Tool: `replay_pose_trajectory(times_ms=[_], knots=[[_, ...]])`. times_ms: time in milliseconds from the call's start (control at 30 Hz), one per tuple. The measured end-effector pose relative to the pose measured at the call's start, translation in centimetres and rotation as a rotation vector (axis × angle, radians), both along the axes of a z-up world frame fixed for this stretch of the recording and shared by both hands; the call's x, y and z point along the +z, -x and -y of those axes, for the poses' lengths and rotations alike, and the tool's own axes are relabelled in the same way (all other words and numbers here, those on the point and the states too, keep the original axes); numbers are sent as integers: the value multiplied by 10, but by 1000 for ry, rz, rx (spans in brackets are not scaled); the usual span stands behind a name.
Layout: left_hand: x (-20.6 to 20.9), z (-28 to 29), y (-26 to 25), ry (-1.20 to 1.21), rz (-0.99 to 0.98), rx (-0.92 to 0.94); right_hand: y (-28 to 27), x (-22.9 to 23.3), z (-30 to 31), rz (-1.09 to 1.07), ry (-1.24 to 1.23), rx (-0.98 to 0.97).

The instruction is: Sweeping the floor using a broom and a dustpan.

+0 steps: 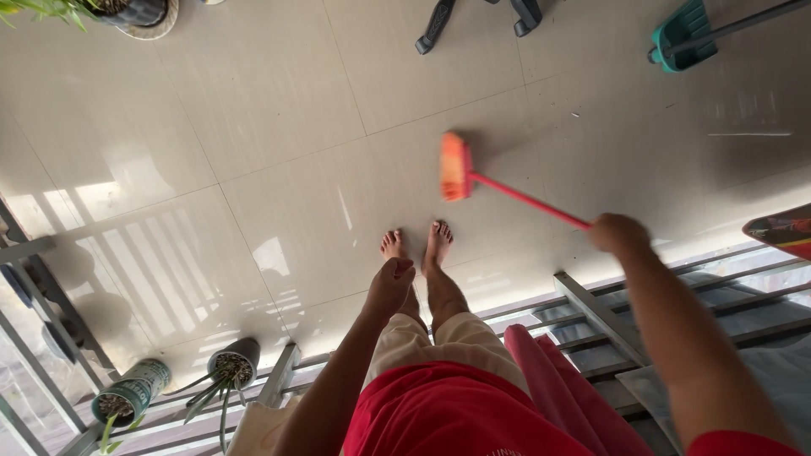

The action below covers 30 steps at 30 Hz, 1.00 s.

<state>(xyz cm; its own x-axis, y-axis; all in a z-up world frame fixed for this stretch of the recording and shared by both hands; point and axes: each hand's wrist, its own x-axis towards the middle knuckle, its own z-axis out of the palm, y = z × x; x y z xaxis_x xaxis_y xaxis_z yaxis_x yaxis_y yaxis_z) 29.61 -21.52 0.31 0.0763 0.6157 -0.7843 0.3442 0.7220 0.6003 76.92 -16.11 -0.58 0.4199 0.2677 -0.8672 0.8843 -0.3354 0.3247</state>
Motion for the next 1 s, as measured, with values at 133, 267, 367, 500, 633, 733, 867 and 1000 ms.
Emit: replay_pose_trajectory(times_ms=[133,267,367,500,633,733,867,1000], knots=[[4,-1,-7,-30,11,-6,-14,60,-24,144,-4,-65],[10,-13,-8,14,46,45,37,118,-61,136,-23,49],[9,-11,7,29,89,129,102,119,-78,-7,-59,88],[8,-19,36,-26,81,275,232,83,-113,-304,-164,156],[5,-34,83,-11,75,343,395,2,-152,-488,-217,275],[3,-44,113,33,2,322,489,-47,-181,-525,-238,504],[-8,-66,145,63,-7,370,523,-99,-226,-435,-208,365],[-7,-97,153,109,-8,318,421,-114,-230,-377,-289,228]])
